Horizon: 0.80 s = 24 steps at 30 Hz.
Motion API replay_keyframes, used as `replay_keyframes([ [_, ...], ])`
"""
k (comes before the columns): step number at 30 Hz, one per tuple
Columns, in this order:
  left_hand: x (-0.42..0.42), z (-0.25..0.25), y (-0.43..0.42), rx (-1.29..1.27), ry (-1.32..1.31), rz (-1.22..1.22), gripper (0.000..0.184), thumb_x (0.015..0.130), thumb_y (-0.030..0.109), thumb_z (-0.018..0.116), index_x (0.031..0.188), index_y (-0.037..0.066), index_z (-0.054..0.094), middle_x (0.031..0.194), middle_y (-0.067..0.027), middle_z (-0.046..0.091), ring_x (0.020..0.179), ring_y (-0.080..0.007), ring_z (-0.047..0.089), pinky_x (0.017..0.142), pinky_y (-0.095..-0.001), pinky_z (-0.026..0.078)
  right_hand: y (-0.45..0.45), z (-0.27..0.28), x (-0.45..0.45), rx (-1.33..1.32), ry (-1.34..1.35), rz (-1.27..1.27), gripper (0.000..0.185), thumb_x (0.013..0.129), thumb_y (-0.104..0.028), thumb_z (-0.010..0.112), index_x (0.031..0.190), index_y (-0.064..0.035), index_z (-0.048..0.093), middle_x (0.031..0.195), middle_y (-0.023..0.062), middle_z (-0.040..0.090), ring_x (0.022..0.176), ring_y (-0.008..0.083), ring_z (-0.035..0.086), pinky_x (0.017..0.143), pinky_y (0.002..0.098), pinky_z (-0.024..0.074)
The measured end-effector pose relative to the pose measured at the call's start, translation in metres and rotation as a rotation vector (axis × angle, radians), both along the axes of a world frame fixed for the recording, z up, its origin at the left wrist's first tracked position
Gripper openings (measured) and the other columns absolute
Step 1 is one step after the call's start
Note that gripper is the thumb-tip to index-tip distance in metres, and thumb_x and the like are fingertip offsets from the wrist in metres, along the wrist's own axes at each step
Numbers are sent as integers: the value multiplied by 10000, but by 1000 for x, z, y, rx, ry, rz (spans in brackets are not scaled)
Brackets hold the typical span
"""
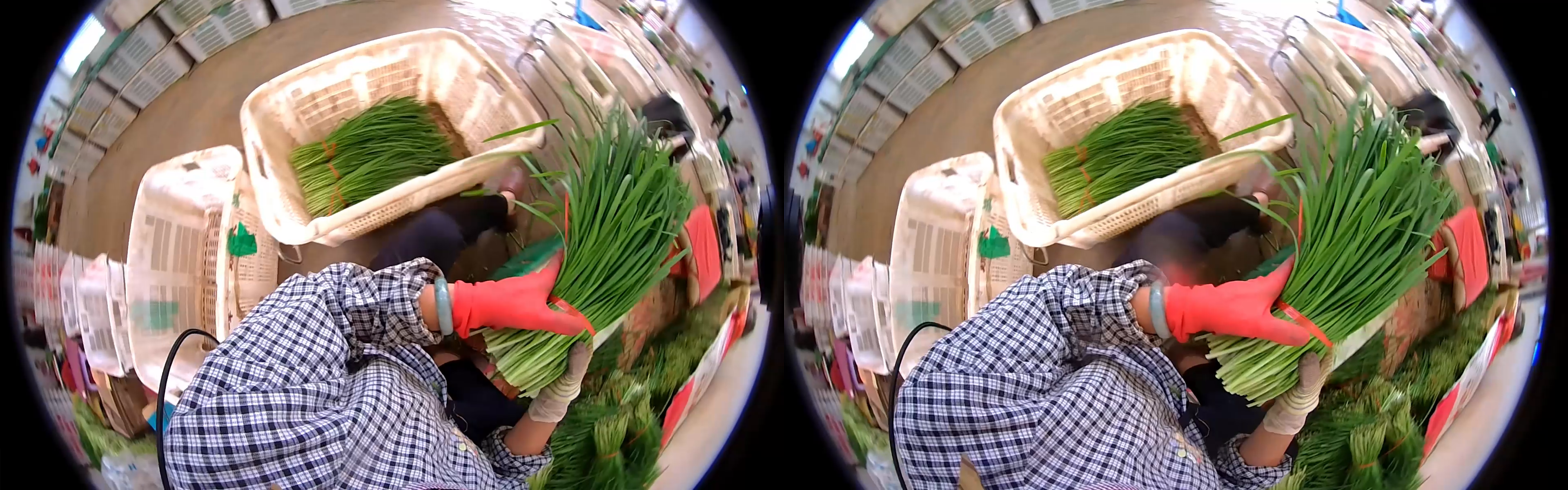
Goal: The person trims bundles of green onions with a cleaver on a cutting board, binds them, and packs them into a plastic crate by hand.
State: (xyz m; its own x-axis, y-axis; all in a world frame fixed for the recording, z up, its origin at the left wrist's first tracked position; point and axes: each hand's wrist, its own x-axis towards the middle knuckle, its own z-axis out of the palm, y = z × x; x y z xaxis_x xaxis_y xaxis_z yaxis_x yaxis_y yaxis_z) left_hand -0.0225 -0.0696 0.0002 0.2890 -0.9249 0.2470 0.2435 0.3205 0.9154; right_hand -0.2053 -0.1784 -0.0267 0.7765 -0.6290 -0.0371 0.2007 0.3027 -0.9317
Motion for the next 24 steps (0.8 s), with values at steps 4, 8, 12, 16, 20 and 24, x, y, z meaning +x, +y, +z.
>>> replay_keyframes([
  [4,-4,-12,-5,98,279,-40,1020,811,231,773,1525,45,69,1301,-153,568,1108,-182,600,981,-337,475,-18,-4,2,-212,128,21,684,908,-411,630,1395,24,427,1290,143,582,1096,260,628,975,387,501],
  [8,24,-8,4,-48,501,-217,726,896,154,679,1485,34,273,1336,-120,556,1194,-173,557,1025,-338,447,-56,45,-1,-627,453,280,802,874,-358,665,1494,3,308,1465,170,436,1319,268,450,1112,360,328],
  [12,51,0,14,72,462,-301,620,937,204,635,1459,15,358,1373,-92,531,1208,-148,526,1020,-321,440,-56,79,21,-1484,748,-147,980,688,-269,777,1506,-44,286,1493,224,378,1381,366,366,1165,458,259],
  [16,48,-11,15,164,449,-390,579,953,235,614,1432,-9,399,1352,-79,543,1191,-130,521,1037,-319,418,-51,62,43,-2240,279,-122,861,676,-305,784,1375,-50,350,1442,218,384,1352,457,346,1135,661,177],
  [20,51,1,22,203,553,-455,434,1000,373,545,1229,10,606,1079,-16,688,921,-73,644,845,-267,534,-19,89,62,-2209,226,72,663,793,-219,693,1339,-27,370,1310,167,498,1273,358,461,1131,638,219],
  [24,74,7,53,-89,212,-473,489,1032,356,470,1401,36,456,1338,-62,556,1193,-143,531,997,-314,460,2,105,67,-1746,253,2,695,733,-231,755,1289,21,421,1200,137,570,1159,299,551,1113,568,307],
])
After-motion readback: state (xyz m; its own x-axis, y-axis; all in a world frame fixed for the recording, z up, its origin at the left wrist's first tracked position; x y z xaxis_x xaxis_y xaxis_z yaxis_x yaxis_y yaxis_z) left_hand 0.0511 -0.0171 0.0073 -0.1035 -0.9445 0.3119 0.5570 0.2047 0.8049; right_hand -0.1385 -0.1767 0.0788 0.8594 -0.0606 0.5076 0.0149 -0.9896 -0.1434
